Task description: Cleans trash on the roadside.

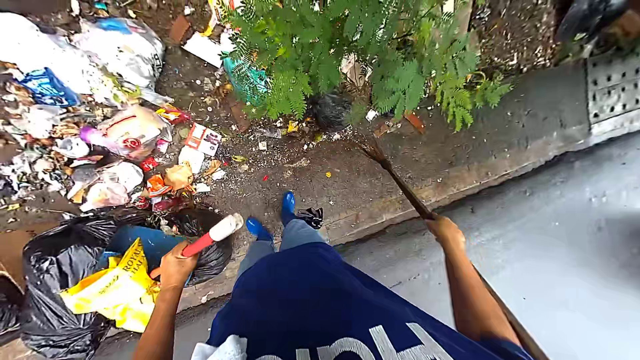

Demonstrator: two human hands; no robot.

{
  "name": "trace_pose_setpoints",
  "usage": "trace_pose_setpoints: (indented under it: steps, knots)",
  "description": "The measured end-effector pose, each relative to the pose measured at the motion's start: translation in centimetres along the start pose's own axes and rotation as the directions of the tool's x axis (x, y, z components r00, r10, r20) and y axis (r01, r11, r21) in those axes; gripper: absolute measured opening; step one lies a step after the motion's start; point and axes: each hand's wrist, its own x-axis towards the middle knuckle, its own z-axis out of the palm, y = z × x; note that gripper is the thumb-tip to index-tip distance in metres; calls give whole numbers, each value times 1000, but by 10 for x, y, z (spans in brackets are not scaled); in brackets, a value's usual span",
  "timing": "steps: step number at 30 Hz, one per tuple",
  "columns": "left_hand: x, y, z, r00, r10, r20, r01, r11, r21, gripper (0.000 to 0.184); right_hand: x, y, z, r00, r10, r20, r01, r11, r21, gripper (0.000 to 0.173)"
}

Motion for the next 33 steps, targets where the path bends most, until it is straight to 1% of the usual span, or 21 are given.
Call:
trace_pose_setpoints:
  steps: [1,2,3,4,5,7,9,10,11,13,14,17,19,20,22,24,26,27,29,31,33]
  knots:
    - [-3,3,1,999,-18,33,17,1000,14,30,9,-27,6,1000,30,9,-29,998,-52,46]
    - [-7,7,0,994,-66,87,63,997,44,29,12,-52,15,999,39,27,-36,993,-114,47]
    - [-6,11,-4,982,-128,139,117,989,87,28,7,-73,27,999,6,52,3,987,-163,46]
    - [0,15,-10,965,-186,182,165,978,126,29,-2,-85,41,993,-58,99,76,978,-195,45]
    - [2,20,-15,950,-226,216,197,969,147,29,-13,-82,51,981,-121,154,152,967,-204,45]
    - [13,31,-27,948,-232,217,204,969,141,29,-23,-49,52,949,-233,212,265,954,-138,48]
    - [29,52,-46,943,-252,217,225,964,142,30,-25,-6,28,943,-274,188,284,958,-28,49]
    - [38,65,-55,938,-265,226,233,960,158,30,-30,7,13,951,-265,161,268,963,2,48]
    - [45,78,-62,932,-275,235,236,954,184,29,-37,11,0,961,-240,137,244,970,-16,48]
    - [59,101,-72,928,-285,240,233,947,221,29,-51,-14,-9,973,-206,101,215,972,-95,49]
    - [65,109,-75,927,-290,238,235,944,233,29,-55,-36,-1,974,-206,95,217,968,-126,50]
    - [71,118,-82,926,-300,232,235,934,268,31,-47,-103,52,956,-236,172,267,946,-182,48]
    - [69,118,-95,934,-292,205,233,934,269,30,-43,-119,67,913,-310,265,369,905,-211,51]
    - [66,116,-103,941,-284,183,231,936,265,29,-43,-113,63,890,-353,290,416,888,-194,52]
    - [57,113,-122,954,-275,118,243,943,229,29,-38,-90,37,866,-416,277,463,877,-130,49]
    - [48,113,-144,950,-306,55,289,935,205,30,-41,-69,9,886,-404,230,438,890,-125,48]
    - [38,110,-166,953,-302,-34,303,936,177,32,-51,-66,-2,923,-349,166,375,911,-174,50]
    - [32,109,-177,955,-285,-86,295,945,143,33,-57,-73,0,937,-322,133,343,918,-199,50]
    - [18,106,-196,955,-237,-179,252,966,62,32,-58,-106,23,953,-288,95,303,924,-232,51]
    - [6,104,-208,950,-182,-255,188,982,-1,32,-42,-143,51,946,-287,152,316,920,-230,47]
    - [-5,104,-215,942,-125,-312,123,992,-24,30,-31,-152,64,902,-358,243,413,879,-240,49]
